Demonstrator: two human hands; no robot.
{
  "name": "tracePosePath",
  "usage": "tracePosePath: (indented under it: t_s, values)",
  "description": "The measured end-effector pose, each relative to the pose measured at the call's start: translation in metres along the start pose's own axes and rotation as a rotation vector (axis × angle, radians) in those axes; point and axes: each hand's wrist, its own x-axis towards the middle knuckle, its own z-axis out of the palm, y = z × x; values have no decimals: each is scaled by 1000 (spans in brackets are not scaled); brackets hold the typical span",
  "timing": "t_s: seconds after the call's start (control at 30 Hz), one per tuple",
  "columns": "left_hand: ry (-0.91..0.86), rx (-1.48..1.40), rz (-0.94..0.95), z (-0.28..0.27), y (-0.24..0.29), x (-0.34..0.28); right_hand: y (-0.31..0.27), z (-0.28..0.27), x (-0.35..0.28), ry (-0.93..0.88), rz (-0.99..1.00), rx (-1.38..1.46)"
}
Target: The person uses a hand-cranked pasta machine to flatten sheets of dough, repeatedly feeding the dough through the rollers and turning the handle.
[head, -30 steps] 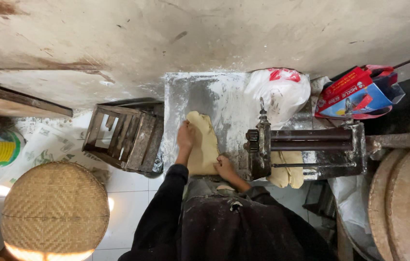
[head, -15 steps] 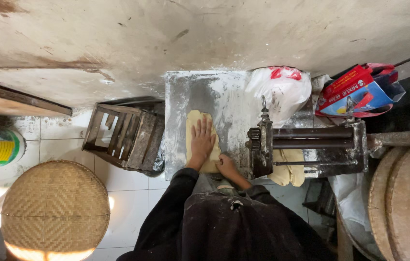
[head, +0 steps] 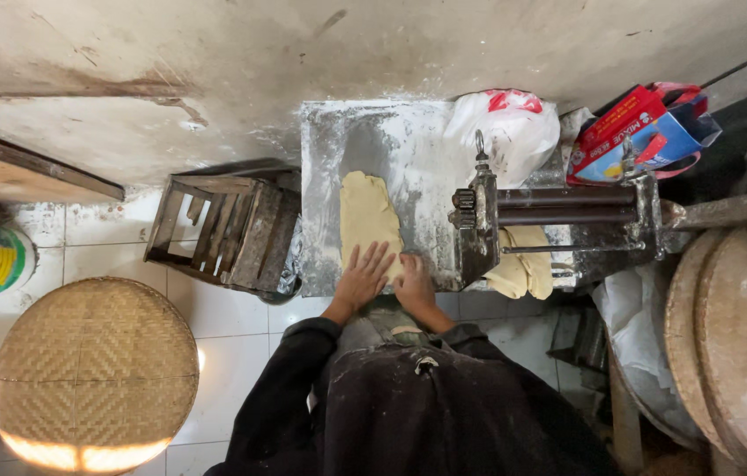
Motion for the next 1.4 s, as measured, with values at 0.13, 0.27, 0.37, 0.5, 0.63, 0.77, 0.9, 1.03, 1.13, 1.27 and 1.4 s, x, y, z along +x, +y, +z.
tracePosePath:
  t_s: [0.13, 0.27, 0.37, 0.5, 0.63, 0.77, 0.9, 1.03, 1.13, 1.27, 1.4]
  values:
    - [-58, 22, -124, 4, 9, -10, -17, 3, -15, 18, -253, -123]
    - [-52, 20, -256, -1, 18, -29, -20, 20, -3, -57, -421, -238]
    - [-61, -30, -308, -8, 27, -49, -16, 33, 17, -58, -438, -376]
    - [-91, -93, -391, -15, 35, -60, -23, 40, 80, -16, -426, -425]
    - [-50, -103, -431, -12, 46, -68, -35, 48, 138, 75, -411, -447]
    - [-38, -134, -469, -7, 46, -68, -44, 57, 181, 98, -355, -441]
    - [10, -124, -449, -5, 48, -74, -41, 59, 165, 151, -236, -441]
    - [-41, -212, -459, -11, 42, -70, -43, 55, 98, 187, -223, -460]
    - [-14, -277, -436, -15, 35, -70, -36, 48, 24, 98, -254, -421]
    - [1, -320, -364, -18, 24, -77, -23, 37, -47, 3, -359, -400]
    - [16, -305, -332, -23, 18, -78, -17, 29, -61, -3, -428, -386]
